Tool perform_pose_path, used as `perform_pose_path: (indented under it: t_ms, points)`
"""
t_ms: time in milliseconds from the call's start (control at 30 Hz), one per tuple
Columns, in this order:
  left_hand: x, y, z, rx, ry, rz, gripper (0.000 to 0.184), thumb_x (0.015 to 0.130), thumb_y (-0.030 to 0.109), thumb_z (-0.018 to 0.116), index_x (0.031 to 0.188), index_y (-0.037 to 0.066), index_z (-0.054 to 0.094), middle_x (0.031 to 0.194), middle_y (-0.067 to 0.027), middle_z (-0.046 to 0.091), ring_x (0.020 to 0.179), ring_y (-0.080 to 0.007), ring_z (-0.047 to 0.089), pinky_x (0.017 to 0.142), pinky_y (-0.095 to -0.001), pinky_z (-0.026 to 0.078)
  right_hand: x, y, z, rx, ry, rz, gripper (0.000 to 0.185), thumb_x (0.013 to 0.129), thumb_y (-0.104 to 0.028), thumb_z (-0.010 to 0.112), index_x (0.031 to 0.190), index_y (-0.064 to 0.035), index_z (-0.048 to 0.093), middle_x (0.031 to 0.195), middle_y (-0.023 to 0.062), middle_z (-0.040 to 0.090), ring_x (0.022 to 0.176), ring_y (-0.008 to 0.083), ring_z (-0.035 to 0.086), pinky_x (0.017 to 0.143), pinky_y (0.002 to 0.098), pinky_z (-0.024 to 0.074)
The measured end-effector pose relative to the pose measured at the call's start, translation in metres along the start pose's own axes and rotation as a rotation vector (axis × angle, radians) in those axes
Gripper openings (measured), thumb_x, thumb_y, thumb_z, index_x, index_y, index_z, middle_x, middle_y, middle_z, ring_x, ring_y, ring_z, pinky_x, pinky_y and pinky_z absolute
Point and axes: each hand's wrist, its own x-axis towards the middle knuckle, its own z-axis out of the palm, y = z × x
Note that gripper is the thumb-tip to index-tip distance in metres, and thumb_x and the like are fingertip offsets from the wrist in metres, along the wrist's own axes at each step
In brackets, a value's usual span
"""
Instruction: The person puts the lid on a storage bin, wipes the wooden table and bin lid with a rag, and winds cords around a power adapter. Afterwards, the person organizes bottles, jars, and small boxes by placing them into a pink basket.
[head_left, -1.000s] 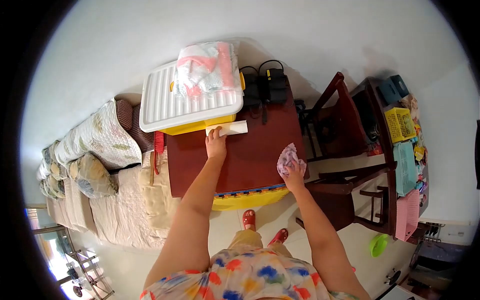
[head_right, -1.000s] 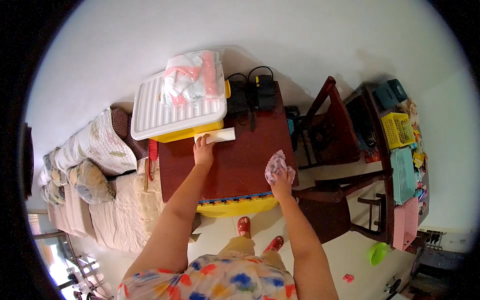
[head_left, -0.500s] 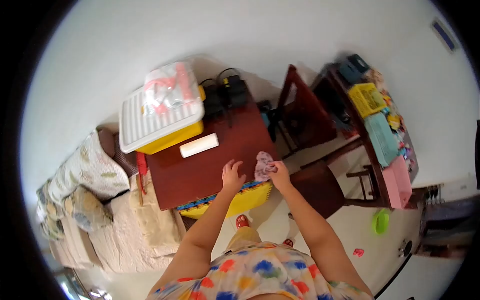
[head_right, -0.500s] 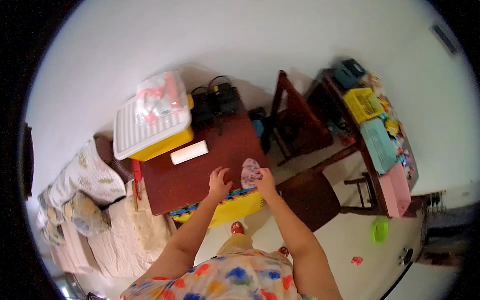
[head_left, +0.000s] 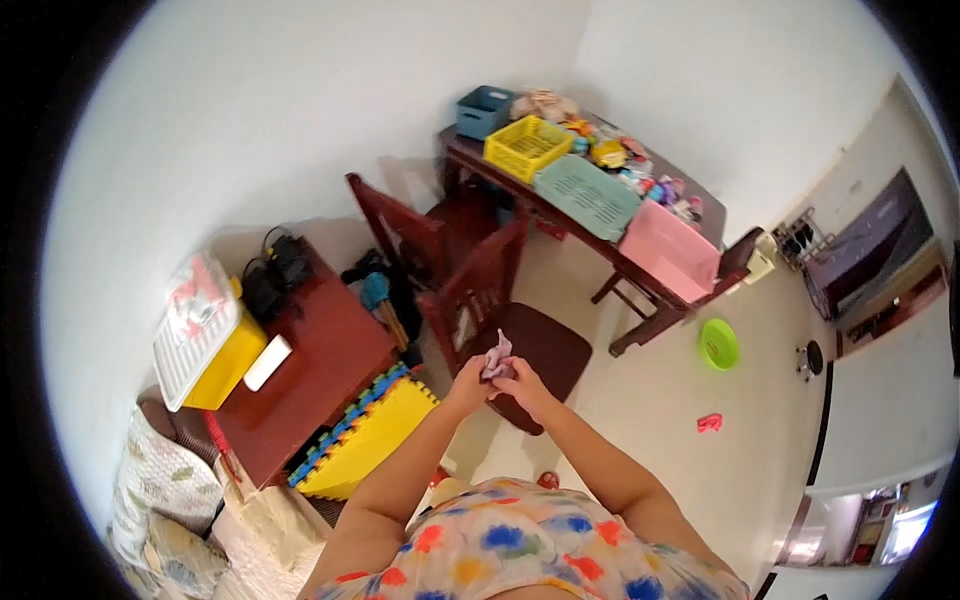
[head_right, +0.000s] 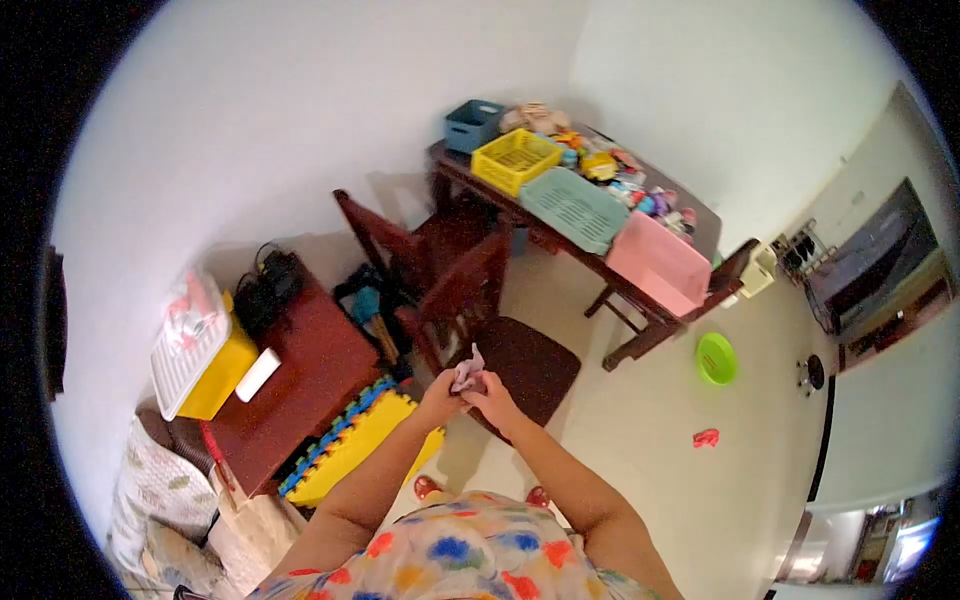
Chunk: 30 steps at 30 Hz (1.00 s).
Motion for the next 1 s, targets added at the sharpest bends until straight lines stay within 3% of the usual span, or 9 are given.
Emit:
perform_pose_path:
  t_ms: [33, 100, 233, 300, 400, 533, 667, 933, 1000]
  points:
    - [0.001, 0.013, 0.027, 0.050, -0.015, 0.192, 0.019, 0.080, 0.001, 0.063, 0.094, 0.007, 0.051, 0.087, -0.0031, 0.051, 0.074, -0.0135, 0.051, 0.063, -0.0279, 0.043, -0.008, 0.018, -0.027, -0.020, 0.020, -0.045, 0.041, 0.085, -0.009, 0.063, 0.121, -0.0007, 0.046, 0.117, 0.0089, 0.052, 0.106, 0.0170, 0.054, 0.093, 0.0301, 0.0432]
    - [0.025, -0.001, 0.078, 0.064, -0.029, 0.176, 0.014, 0.081, -0.004, 0.057, 0.087, 0.007, 0.050, 0.082, -0.0024, 0.051, 0.070, -0.0123, 0.049, 0.060, -0.0262, 0.042, -0.038, 0.035, -0.082, -0.086, 0.083, -0.114, 0.042, 0.085, -0.012, 0.064, 0.121, -0.0021, 0.045, 0.114, 0.0078, 0.053, 0.104, 0.0165, 0.055, 0.089, 0.0303, 0.0456]
    - [0.092, -0.030, 0.175, -0.433, -0.405, 0.056, 0.015, 0.079, -0.010, 0.049, 0.079, 0.005, 0.050, 0.079, -0.0020, 0.050, 0.068, -0.0121, 0.050, 0.059, -0.0243, 0.041, -0.105, 0.045, -0.196, 0.033, 0.277, -0.065, 0.049, 0.085, -0.015, 0.066, 0.128, -0.0056, 0.043, 0.122, 0.0067, 0.048, 0.102, 0.0172, 0.055, 0.081, 0.0317, 0.0487]
    - [0.086, 0.007, 0.240, -0.334, -0.169, -0.080, 0.020, 0.077, -0.008, 0.054, 0.094, 0.001, 0.060, 0.100, -0.0104, 0.054, 0.088, -0.0197, 0.057, 0.070, -0.0286, 0.048, -0.145, 0.032, -0.240, 0.065, 0.304, -0.023, 0.055, 0.085, -0.016, 0.066, 0.132, -0.0058, 0.040, 0.127, 0.0071, 0.045, 0.103, 0.0182, 0.055, 0.082, 0.0318, 0.0483]
    - [0.104, 0.022, 0.309, 0.507, -0.328, 0.360, 0.033, 0.075, -0.005, 0.058, 0.107, 0.001, 0.060, 0.114, -0.0160, 0.051, 0.102, -0.0278, 0.055, 0.084, -0.0338, 0.048, -0.176, 0.042, -0.296, -0.103, 0.347, -0.132, 0.060, 0.085, -0.017, 0.067, 0.137, -0.0066, 0.038, 0.126, 0.0088, 0.047, 0.103, 0.0189, 0.055, 0.086, 0.0329, 0.0476]
    - [0.126, 0.052, 0.386, 0.482, -0.358, 0.488, 0.039, 0.073, 0.000, 0.065, 0.110, 0.002, 0.057, 0.110, -0.0146, 0.055, 0.102, -0.0294, 0.055, 0.086, -0.0354, 0.047, -0.211, 0.010, -0.337, -0.094, 0.373, -0.154, 0.056, 0.086, -0.020, 0.066, 0.134, -0.0065, 0.040, 0.120, 0.0084, 0.053, 0.106, 0.0181, 0.054, 0.089, 0.0353, 0.0466]
    - [0.150, 0.087, 0.434, 0.255, -0.382, 0.264, 0.041, 0.076, 0.007, 0.069, 0.114, 0.005, 0.054, 0.109, -0.0126, 0.055, 0.097, -0.0252, 0.057, 0.083, -0.0343, 0.049, -0.219, 0.019, -0.383, 0.249, 0.524, 0.092, 0.049, 0.090, -0.025, 0.063, 0.131, -0.0067, 0.043, 0.119, 0.0076, 0.055, 0.110, 0.0172, 0.052, 0.090, 0.0378, 0.0467]
    - [0.228, 0.157, 0.484, 0.337, -0.644, 0.097, 0.046, 0.080, 0.009, 0.069, 0.122, 0.005, 0.051, 0.111, -0.0104, 0.060, 0.101, -0.0189, 0.058, 0.085, -0.0324, 0.049, -0.176, 0.029, -0.493, 0.422, 0.730, -0.053, 0.031, 0.090, -0.012, 0.056, 0.117, -0.0040, 0.045, 0.114, 0.0116, 0.055, 0.092, 0.0200, 0.063, 0.072, 0.0327, 0.0572]
    - [0.285, 0.124, 0.491, 0.222, -0.650, 0.173, 0.044, 0.081, 0.006, 0.067, 0.122, 0.004, 0.051, 0.111, -0.0090, 0.060, 0.101, -0.0191, 0.058, 0.086, -0.0322, 0.048, -0.150, 0.024, -0.520, 0.405, 0.807, -0.058, 0.030, 0.088, -0.007, 0.056, 0.115, -0.0018, 0.044, 0.111, 0.0132, 0.056, 0.090, 0.0216, 0.064, 0.072, 0.0330, 0.0584]
